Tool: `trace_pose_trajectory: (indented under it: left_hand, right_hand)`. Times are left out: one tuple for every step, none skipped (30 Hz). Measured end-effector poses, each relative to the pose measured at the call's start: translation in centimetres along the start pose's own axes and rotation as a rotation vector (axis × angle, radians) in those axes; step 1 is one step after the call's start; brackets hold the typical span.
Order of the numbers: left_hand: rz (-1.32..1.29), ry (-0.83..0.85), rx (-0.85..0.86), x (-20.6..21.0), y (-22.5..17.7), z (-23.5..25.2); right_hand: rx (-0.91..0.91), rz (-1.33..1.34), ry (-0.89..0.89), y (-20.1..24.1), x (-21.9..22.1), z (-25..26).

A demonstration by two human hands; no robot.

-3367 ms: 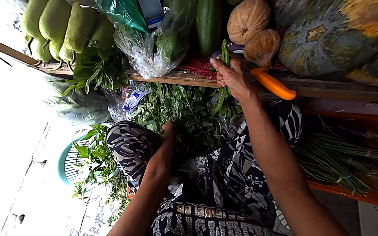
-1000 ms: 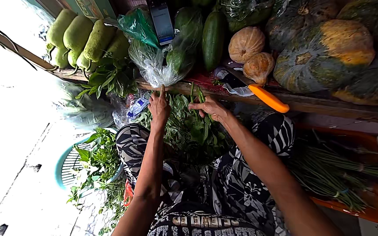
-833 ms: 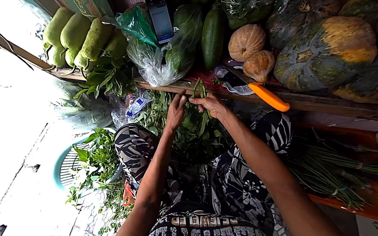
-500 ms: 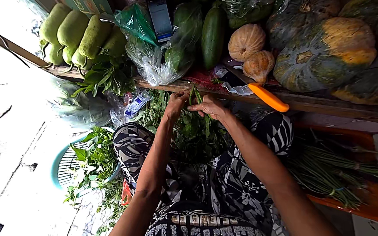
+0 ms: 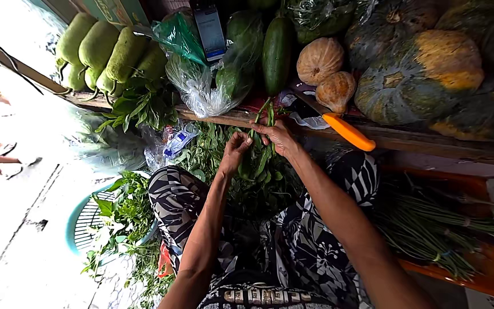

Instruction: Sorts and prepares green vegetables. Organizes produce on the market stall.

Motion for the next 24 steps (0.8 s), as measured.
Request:
trace_pose_trajectory:
  left_hand:
    - [-0.099,-0.003,-0.012,0.3,0.1,0.4]
    - [-0.197,0.010,-0.034,0.5,0.2,0.6]
    - [-0.283,0.027,-0.064,0.9,0.2,0.7]
    - [-0.346,0.049,-0.095,1.3,0.1,0.7]
    - [-0.401,0.076,-0.132,1.9,0.0,0.5]
    - [-0.449,0.107,-0.163,2.6,0.1,0.4]
    - [-0.505,0.131,-0.188,3.2,0.2,0.3]
    - [-0.556,0.146,-0.207,3.8,0.5,0.2]
    - [-0.607,0.157,-0.221,4.1,0.7,0.2]
    - [-0.657,0.169,-0.233,4.4,0.9,0.1]
    - [-0.700,0.180,-0.242,4.6,1.2,0.0]
    - [-0.729,0.191,-0.251,4.8,1.4,-0.1]
    - [-0.722,0.200,-0.260,4.9,1.5,-0.3]
    - [-0.683,0.206,-0.270,4.9,1.6,-0.4]
    - [-0.597,0.206,-0.276,4.6,1.8,-0.4]
    - [-0.456,0.195,-0.274,3.9,2.1,-0.1]
    - [-0.282,0.163,-0.266,2.6,2.5,0.4]
    - [-0.122,0.088,-0.270,0.7,3.7,0.9]
    - [-0.019,-0.049,-0.297,-1.6,5.8,1.3]
    - [0.051,-0.233,-0.363,-4.3,8.4,1.2]
    - [0.105,-0.425,-0.458,-6.9,10.9,0.4]
    - [0.141,-0.581,-0.577,-8.6,12.7,-0.9]
    - [0.180,-0.663,-0.692,-9.2,14.1,-1.9]
    - [0.220,-0.663,-0.767,-8.9,15.0,-2.6]
  right_hand:
    - [-0.038,-0.002,-0.006,0.4,-0.2,0.1]
    - [-0.071,-0.005,-0.011,0.8,-0.3,0.2]
    - [-0.097,-0.003,-0.017,1.1,-0.5,0.3]
    - [-0.121,0.010,-0.022,1.3,-0.6,0.4]
    - [-0.137,0.021,-0.029,1.4,-0.7,0.4]
    - [-0.143,0.024,-0.039,1.5,-0.7,0.3]
    - [-0.142,0.020,-0.053,1.5,-0.7,0.2]
    - [-0.135,0.009,-0.058,1.6,-0.6,0.0]
    - [-0.125,-0.008,-0.054,1.5,-0.5,0.0]
    - [-0.124,-0.021,-0.038,1.6,-0.3,-0.1]
    - [-0.126,-0.040,-0.021,1.6,-0.2,-0.2]
    - [-0.121,-0.064,-0.002,1.6,-0.1,-0.2]
    - [-0.112,-0.093,0.030,1.4,0.2,-0.3]
    - [-0.110,-0.117,0.059,1.2,0.4,-0.2]
    - [-0.102,-0.125,0.091,0.9,0.6,-0.2]
    - [-0.100,-0.121,0.120,0.8,0.8,-0.1]
    - [-0.097,-0.107,0.131,0.9,1.0,-0.2]
    - [-0.088,-0.082,0.113,1.1,0.9,-0.3]
    - [-0.079,-0.052,0.080,1.5,0.5,-0.5]
    - [-0.073,-0.017,0.034,1.9,0.0,-0.6]
    - [-0.074,0.019,-0.009,2.3,-0.6,-0.6]
    - [-0.089,0.045,-0.054,2.8,-1.2,-0.6]
    - [-0.122,0.064,-0.082,3.4,-1.7,-0.5]
    - [-0.151,0.076,-0.097,3.9,-2.1,-0.3]
Point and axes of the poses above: each hand's wrist, its own z-axis towards the middle knuckle, its own x-axis out of the palm, y = z × x, the point moved 8 cm from there along z, towards the middle knuckle, and after that the axes turned 14 degrees about z, right-handed, at the moved point
